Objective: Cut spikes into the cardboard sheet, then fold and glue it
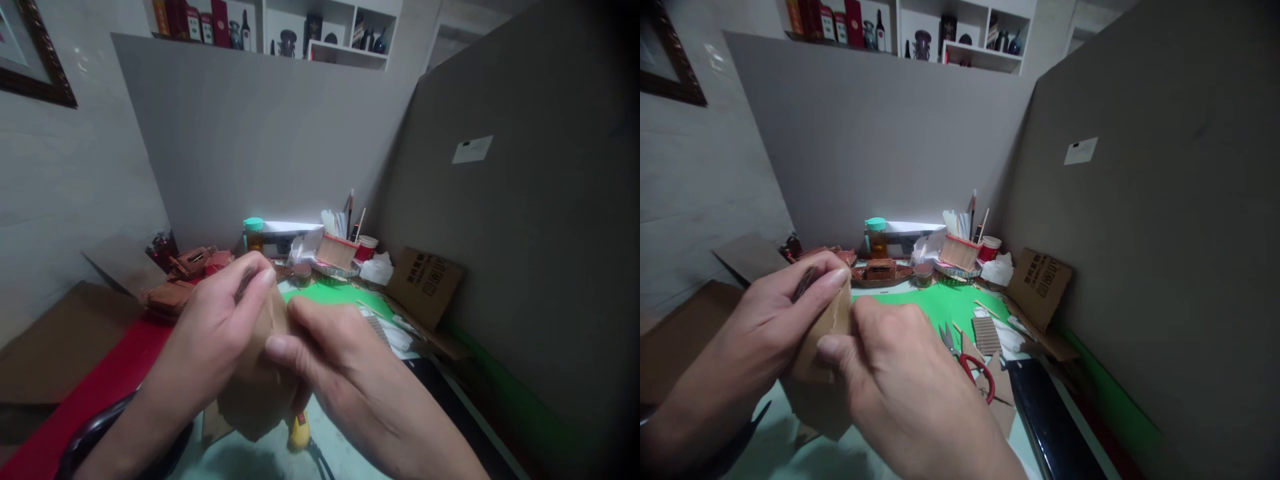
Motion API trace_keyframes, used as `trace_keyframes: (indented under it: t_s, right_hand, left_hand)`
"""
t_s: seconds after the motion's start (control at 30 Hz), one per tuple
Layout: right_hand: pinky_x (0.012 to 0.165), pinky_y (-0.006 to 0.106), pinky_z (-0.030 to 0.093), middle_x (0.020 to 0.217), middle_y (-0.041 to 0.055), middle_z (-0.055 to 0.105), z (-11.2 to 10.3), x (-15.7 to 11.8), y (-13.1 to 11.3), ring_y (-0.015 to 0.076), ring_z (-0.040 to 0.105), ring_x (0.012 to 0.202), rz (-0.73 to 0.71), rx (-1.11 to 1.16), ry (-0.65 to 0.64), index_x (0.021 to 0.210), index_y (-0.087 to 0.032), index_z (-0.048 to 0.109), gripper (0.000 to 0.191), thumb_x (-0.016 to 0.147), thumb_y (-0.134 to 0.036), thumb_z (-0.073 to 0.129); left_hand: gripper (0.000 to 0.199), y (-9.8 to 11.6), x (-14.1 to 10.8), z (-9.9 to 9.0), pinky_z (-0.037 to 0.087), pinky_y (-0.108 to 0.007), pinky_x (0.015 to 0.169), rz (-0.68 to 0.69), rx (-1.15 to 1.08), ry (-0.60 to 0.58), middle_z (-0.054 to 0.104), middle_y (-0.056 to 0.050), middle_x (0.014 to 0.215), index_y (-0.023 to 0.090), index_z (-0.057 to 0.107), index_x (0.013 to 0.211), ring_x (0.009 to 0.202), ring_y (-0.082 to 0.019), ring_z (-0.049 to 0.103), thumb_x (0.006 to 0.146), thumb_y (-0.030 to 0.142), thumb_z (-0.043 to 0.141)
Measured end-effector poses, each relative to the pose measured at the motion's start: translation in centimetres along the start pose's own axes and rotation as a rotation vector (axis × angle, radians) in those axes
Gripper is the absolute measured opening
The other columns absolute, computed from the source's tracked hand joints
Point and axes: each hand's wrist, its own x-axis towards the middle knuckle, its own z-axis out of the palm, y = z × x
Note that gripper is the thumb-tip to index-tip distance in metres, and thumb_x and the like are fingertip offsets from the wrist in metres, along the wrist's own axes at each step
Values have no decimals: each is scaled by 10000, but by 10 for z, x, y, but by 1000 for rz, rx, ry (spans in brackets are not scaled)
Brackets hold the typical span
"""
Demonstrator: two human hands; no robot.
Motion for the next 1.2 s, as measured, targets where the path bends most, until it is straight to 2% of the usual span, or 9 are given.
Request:
trace_keyframes:
  t_s: [0.2, 0.37, 0.43, 0.6, 0.77, 0.93, 1.03, 1.2]
  right_hand:
    - [556, 265, 298, 611, -51, 444, 4, 4, 3, 92, 386, 540, -50, 42, 69, 675, -196, 431, 421, 1056, -366, 376]
    - [602, 260, 333, 599, -51, 448, 2, 5, 0, 88, 409, 561, -59, 88, 52, 630, -188, 387, 481, 1069, -375, 328]
    - [588, 255, 345, 627, -45, 483, 0, 4, -2, 90, 440, 578, -44, 76, 20, 651, -188, 404, 430, 1053, -334, 362]
    - [557, 243, 374, 723, -40, 533, -4, 0, -2, 106, 463, 610, 4, -32, -46, 811, -197, 509, 149, 876, -266, 624]
    - [514, 245, 324, 726, -46, 500, -3, 1, 4, 102, 425, 610, -79, -118, -9, 802, -198, 462, 171, 859, -220, 622]
    - [525, 238, 322, 696, -58, 481, -1, 4, 3, 88, 422, 605, -91, 4, -13, 758, -198, 438, 212, 926, -219, 566]
    - [546, 241, 311, 670, -57, 483, 1, 5, 1, 84, 418, 591, -66, 31, 24, 745, -196, 442, 254, 988, -249, 492]
    - [532, 248, 258, 582, -59, 389, 10, 7, 2, 66, 332, 517, -64, -6, 185, 641, -178, 379, 423, 1042, -310, 408]
  left_hand:
    - [262, -2, -1, 0, 358, -282, 631, 1, 13, 27, 538, 58, 787, 256, 521, 775, 741, -150, 491, 991, 383, 447]
    - [283, -3, -1, -1, 366, -269, 620, -23, -54, 0, 538, 68, 794, 255, 510, 747, 724, -139, 481, 982, 410, 477]
    - [290, -3, -1, -1, 364, -276, 615, -36, -82, -14, 520, 67, 767, 253, 501, 737, 707, -141, 473, 983, 404, 475]
    - [271, -4, 1, -1, 350, -285, 589, -70, -86, -31, 484, 65, 738, 250, 539, 767, 676, -142, 442, 976, 412, 480]
    - [290, -5, 5, 1, 344, -288, 613, -43, -49, -13, 490, 64, 758, 245, 518, 759, 696, -140, 447, 986, 414, 456]
    - [292, -3, 2, 1, 351, -284, 592, -19, -66, 9, 485, 67, 742, 254, 491, 741, 675, -139, 456, 985, 413, 462]
    - [293, -2, -1, 2, 347, -289, 620, 4, -43, 27, 492, 66, 752, 256, 477, 739, 703, -141, 471, 991, 402, 446]
    - [303, -2, -4, 7, 339, -302, 666, 9, 7, 53, 468, 60, 735, 258, 456, 732, 725, -151, 472, 998, 399, 420]
